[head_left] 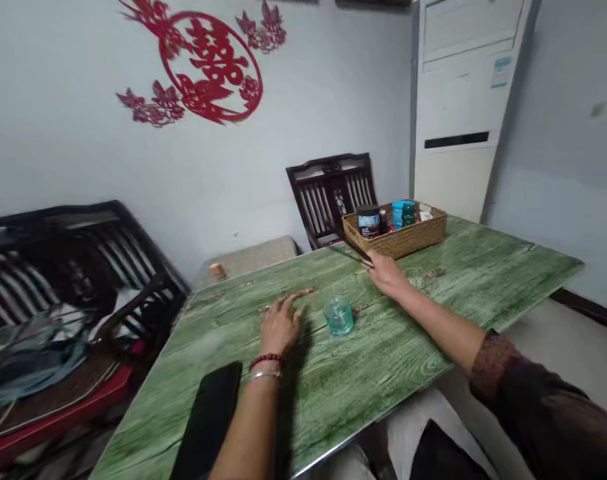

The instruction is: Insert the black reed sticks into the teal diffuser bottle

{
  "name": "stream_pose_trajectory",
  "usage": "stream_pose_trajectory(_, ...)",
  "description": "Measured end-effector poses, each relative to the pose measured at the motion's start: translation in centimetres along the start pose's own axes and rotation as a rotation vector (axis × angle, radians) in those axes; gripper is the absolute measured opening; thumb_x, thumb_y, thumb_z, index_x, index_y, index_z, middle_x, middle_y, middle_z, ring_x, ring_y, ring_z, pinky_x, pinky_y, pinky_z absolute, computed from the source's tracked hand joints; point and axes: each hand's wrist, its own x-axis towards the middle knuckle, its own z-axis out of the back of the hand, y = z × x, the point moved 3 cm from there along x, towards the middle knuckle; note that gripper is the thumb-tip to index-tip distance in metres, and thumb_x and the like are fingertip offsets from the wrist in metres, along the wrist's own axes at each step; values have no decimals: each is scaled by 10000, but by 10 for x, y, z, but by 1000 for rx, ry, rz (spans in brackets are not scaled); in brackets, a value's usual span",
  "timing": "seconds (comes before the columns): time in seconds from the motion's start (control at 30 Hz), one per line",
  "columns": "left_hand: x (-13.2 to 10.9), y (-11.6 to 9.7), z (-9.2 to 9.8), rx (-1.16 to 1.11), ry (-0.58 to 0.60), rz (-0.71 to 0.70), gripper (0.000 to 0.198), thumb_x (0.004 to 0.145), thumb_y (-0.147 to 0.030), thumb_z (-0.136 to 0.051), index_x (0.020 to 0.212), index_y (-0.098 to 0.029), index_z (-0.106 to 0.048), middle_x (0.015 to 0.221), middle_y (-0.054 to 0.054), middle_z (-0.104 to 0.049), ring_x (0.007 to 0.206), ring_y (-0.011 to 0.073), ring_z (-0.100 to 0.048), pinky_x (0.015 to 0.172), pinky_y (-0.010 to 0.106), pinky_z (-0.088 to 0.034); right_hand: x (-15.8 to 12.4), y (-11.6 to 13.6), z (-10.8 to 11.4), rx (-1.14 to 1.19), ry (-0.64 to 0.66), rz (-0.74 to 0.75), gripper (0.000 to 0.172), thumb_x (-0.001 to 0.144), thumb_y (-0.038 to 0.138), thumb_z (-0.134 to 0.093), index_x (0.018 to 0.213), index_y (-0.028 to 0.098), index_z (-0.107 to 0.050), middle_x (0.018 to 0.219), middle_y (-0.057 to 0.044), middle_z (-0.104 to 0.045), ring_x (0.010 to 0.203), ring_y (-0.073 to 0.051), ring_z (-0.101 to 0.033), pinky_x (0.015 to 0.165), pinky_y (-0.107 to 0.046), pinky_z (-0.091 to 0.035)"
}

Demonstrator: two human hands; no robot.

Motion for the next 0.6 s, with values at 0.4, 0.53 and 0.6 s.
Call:
stream_pose_trajectory(0.4,-15,-49,3,-1068,-183,-130,465,812,-483,-713,1157,-241,-516,1132,76,-707,1034,216,-696,914,380,-538,-35,-62,-56,-212,87,-250,416,936,460,-635,1187,129,-648,1166,-200,-685,1063,-309,-673,831,-356,-496)
stream_pose_trajectory(0.53,-24,-80,-20,-1186,-136,-178,485,648,-376,-870,943,-228,-515,1109,67,-711,1062,222,-690,985,404,-503,-37,-66,-59,-230,53,-215,393,944,460,-624,1159,132,-655,1168,-192,-661,1106,-309,-622,857,-357,-478)
stream_pose_trajectory(0.6,-25,-82,-29,-1150,-122,-190,477,631,-367,-873,909,-225,-512,1092,70,-710,1059,234,-688,997,431,-495,-37,-68,-60,-239,52,-198,381,944,453,-625,1140,129,-662,1152,-184,-661,1097,-314,-615,870,-372,-470)
